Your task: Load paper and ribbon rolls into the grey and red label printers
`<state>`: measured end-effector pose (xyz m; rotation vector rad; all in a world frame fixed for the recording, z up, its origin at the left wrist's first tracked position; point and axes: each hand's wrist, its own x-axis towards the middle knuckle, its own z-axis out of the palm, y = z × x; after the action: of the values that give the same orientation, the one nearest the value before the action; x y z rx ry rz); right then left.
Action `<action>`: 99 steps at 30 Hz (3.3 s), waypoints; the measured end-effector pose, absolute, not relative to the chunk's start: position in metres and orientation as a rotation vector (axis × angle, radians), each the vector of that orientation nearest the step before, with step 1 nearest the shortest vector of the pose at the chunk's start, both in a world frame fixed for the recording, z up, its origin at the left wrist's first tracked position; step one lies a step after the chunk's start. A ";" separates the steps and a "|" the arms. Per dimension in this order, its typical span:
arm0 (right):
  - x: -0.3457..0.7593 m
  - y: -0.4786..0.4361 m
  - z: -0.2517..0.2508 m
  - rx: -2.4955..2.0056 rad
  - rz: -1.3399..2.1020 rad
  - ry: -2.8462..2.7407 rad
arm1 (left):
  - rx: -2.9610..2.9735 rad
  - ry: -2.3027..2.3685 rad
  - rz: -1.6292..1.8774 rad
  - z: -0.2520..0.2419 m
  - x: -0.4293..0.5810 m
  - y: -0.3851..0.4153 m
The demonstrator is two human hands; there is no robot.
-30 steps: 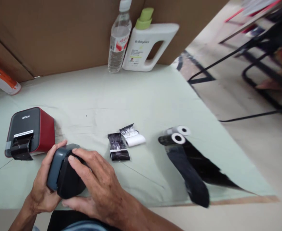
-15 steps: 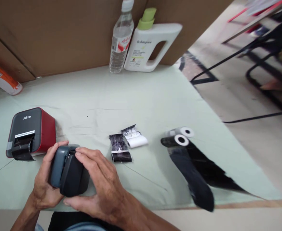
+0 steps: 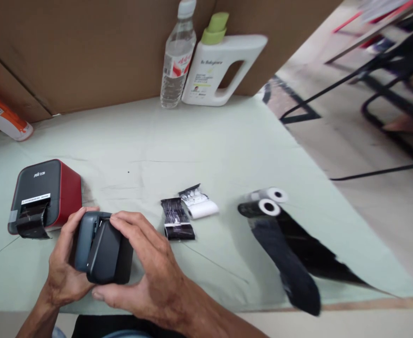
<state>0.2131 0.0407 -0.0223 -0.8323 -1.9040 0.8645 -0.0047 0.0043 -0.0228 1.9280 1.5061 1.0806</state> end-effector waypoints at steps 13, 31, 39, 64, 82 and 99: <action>0.211 0.046 -0.011 -0.824 0.787 -1.905 | 1.781 1.494 1.111 -0.019 0.001 0.007; 0.212 0.036 0.005 -0.916 0.513 -2.008 | 1.576 1.315 1.230 -0.016 0.011 0.011; 0.213 0.036 0.009 -0.912 0.455 -2.034 | 1.530 1.241 1.251 -0.019 0.010 0.011; 0.221 0.037 0.022 -0.922 0.436 -2.093 | 1.706 1.201 1.166 -0.015 0.008 0.013; 0.215 0.047 0.001 -0.894 0.631 -1.978 | 1.759 1.288 1.026 -0.018 -0.004 0.018; 0.214 0.041 -0.001 -0.977 0.681 -1.880 | 1.729 1.397 1.029 -0.018 -0.003 0.016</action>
<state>0.2139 0.0408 -0.0012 -0.9775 -1.8797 0.6807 -0.0026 0.0160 -0.0181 1.7291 1.3970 1.0288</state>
